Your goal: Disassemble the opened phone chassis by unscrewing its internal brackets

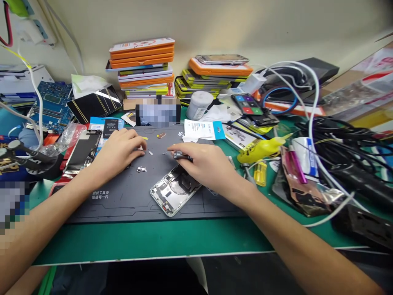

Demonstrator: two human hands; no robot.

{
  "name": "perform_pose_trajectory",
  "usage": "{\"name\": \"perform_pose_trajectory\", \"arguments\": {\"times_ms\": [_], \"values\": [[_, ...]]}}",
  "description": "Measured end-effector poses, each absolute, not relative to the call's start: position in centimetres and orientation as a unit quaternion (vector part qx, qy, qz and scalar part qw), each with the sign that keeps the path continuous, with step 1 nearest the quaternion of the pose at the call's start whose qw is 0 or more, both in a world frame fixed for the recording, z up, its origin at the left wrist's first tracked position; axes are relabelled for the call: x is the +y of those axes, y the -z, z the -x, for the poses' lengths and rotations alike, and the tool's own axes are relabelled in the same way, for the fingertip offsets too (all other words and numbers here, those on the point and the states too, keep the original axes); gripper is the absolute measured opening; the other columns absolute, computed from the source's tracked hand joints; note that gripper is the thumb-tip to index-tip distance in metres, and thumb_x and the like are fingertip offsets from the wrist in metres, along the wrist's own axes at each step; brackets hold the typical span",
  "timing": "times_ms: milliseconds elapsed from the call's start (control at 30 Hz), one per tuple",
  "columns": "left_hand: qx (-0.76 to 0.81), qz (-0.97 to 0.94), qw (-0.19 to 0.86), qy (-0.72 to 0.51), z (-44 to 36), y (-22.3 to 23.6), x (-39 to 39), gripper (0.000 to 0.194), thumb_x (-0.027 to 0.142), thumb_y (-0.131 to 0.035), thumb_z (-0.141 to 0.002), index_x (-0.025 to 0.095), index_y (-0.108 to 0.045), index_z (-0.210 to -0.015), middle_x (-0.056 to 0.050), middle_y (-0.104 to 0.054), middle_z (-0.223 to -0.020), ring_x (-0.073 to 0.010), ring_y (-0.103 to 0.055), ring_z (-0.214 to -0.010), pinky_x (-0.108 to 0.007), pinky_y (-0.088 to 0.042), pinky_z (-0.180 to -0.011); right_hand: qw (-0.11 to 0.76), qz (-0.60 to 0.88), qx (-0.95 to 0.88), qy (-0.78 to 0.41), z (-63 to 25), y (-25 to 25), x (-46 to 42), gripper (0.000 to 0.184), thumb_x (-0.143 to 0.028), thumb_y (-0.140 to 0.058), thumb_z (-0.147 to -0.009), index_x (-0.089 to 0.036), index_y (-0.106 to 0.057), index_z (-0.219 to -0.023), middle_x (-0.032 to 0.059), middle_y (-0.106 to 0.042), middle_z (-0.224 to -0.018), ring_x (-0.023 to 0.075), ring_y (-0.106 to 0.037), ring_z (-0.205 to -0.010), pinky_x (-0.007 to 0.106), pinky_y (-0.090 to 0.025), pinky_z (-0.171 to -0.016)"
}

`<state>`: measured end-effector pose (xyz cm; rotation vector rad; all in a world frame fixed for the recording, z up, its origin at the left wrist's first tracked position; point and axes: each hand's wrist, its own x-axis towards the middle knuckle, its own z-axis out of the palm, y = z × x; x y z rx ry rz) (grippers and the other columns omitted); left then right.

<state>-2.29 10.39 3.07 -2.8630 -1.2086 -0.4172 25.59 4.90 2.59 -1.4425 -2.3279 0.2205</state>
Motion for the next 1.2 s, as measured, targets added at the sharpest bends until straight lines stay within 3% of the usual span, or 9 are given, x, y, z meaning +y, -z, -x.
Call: {"name": "perform_pose_trajectory", "arguments": {"times_ms": [200, 600, 933, 1200], "values": [[-0.343, 0.93, 0.026, 0.129, 2.2, -3.1, 10.5, 0.02, 0.033, -0.064, -0.107, 0.026, -0.083, -0.107, -0.006, -0.071, -0.102, -0.0249, -0.059, -0.096, -0.039, -0.042, -0.086, 0.21, 0.533, -0.817, -0.066, -26.0, -2.8, 5.1, 0.039, -0.012, -0.058, -0.096, -0.022, -0.079, -0.127, 0.0053, -0.082, -0.131, 0.0297, -0.081, -0.117, 0.041, -0.065, -0.095], [-0.38, 0.912, 0.011, 0.155, 3.8, -4.1, 9.9, 0.026, 0.033, -0.059, -0.108, 0.021, -0.081, -0.105, -0.007, -0.074, -0.105, -0.0259, -0.061, -0.096, -0.042, -0.048, -0.088, 0.25, 0.534, -0.804, -0.076, -26.6, -2.7, 5.3, 0.038, -0.016, -0.057, -0.095, -0.024, -0.08, -0.125, 0.0052, -0.084, -0.126, 0.031, -0.081, -0.116, 0.044, -0.063, -0.096], [-0.422, 0.894, -0.044, 0.146, 3.8, -4.4, 9.9, 0.018, 0.032, -0.062, -0.105, 0.024, -0.078, -0.108, -0.006, -0.074, -0.11, -0.0273, -0.062, -0.103, -0.043, -0.048, -0.092, 0.339, 0.584, -0.728, -0.118, -27.7, -3.0, 6.6, 0.033, -0.017, -0.061, -0.09, -0.026, -0.083, -0.113, 0.0037, -0.087, -0.103, 0.0261, -0.08, -0.089, 0.039, -0.059, -0.083], [-0.431, 0.891, -0.057, 0.13, 3.5, -4.5, 9.8, 0.011, 0.031, -0.066, -0.103, 0.023, -0.073, -0.1, -0.005, -0.075, -0.106, -0.0261, -0.063, -0.103, -0.04, -0.049, -0.091, 0.32, 0.581, -0.738, -0.126, -27.2, -2.8, 6.4, 0.035, -0.018, -0.059, -0.09, -0.027, -0.083, -0.115, 0.0038, -0.087, -0.108, 0.0262, -0.08, -0.093, 0.039, -0.058, -0.086]]}}
